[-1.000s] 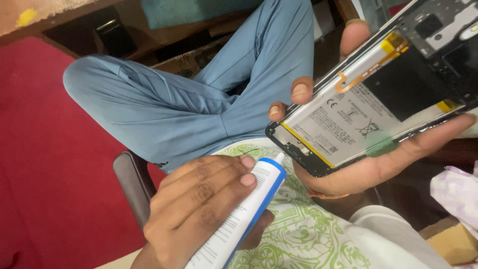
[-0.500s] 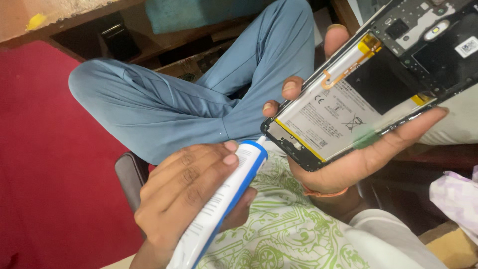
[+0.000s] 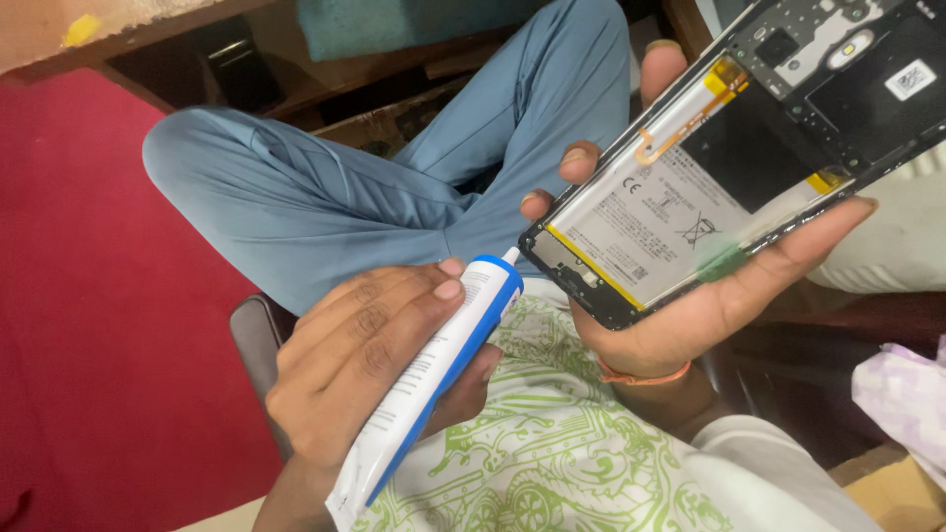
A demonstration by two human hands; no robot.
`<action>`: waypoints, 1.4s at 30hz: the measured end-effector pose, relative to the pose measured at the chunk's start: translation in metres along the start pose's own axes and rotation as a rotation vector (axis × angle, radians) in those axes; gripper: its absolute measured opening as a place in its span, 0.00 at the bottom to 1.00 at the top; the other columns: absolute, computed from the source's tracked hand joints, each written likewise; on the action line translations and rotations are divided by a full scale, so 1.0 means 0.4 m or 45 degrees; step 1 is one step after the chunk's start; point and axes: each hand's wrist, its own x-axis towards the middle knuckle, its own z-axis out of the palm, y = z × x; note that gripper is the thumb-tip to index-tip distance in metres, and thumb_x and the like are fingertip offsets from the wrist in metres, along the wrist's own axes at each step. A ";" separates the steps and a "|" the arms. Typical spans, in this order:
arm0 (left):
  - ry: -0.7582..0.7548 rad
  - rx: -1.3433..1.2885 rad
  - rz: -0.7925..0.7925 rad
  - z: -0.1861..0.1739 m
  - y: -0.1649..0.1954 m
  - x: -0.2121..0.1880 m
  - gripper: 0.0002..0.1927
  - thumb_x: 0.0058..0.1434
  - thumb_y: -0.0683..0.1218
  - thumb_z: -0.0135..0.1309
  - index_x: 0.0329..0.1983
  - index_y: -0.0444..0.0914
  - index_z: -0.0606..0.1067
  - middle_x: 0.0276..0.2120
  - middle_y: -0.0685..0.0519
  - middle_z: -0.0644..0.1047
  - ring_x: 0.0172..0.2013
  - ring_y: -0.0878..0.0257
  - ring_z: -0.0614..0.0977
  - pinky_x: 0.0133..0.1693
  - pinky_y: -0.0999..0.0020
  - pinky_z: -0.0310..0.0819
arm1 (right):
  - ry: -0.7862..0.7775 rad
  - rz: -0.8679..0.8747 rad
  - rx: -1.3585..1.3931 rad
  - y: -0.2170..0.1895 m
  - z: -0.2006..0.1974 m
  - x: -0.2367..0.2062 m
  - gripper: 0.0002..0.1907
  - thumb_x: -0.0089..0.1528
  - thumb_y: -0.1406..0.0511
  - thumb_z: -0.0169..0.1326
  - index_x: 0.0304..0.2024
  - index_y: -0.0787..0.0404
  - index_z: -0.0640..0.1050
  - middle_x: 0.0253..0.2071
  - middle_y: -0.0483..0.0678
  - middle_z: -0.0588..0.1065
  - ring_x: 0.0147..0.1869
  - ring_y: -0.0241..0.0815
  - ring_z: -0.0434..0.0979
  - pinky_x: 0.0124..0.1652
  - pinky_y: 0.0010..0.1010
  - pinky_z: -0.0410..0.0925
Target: The person aligns and attaches a new back cover to a smartphone, then applies adhesive along the internal frame edges of the phone body. The person handles the phone and back cover by hand and uses a tube of adhesive.
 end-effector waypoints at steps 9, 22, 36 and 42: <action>0.057 -0.024 0.001 0.019 -0.009 -0.003 0.19 0.58 0.41 0.69 0.46 0.27 0.74 0.37 0.39 0.81 0.40 0.51 0.87 0.45 0.59 0.84 | 0.124 0.029 0.010 0.002 0.022 0.007 0.52 0.62 0.28 0.28 0.76 0.50 0.60 0.74 0.48 0.57 0.61 0.67 0.72 0.56 0.73 0.64; 0.090 -0.001 -0.045 0.020 0.010 0.011 0.19 0.59 0.42 0.68 0.47 0.29 0.75 0.38 0.41 0.82 0.42 0.51 0.88 0.48 0.59 0.85 | 0.129 0.092 0.136 0.010 0.067 0.021 0.51 0.62 0.29 0.29 0.76 0.52 0.56 0.80 0.50 0.53 0.66 0.71 0.70 0.62 0.79 0.64; 0.052 -0.025 -0.028 0.009 0.007 0.016 0.18 0.57 0.40 0.68 0.45 0.28 0.75 0.36 0.42 0.81 0.41 0.51 0.87 0.46 0.58 0.84 | 0.160 0.091 -0.022 -0.003 0.060 0.025 0.48 0.63 0.30 0.27 0.74 0.50 0.59 0.75 0.49 0.57 0.63 0.66 0.73 0.58 0.73 0.66; 0.016 0.013 -0.031 0.000 0.009 0.016 0.17 0.56 0.39 0.68 0.45 0.28 0.75 0.36 0.42 0.81 0.40 0.52 0.87 0.45 0.59 0.84 | 0.202 0.049 -0.140 -0.002 0.042 0.020 0.49 0.62 0.29 0.27 0.73 0.50 0.61 0.72 0.47 0.58 0.60 0.64 0.74 0.53 0.70 0.67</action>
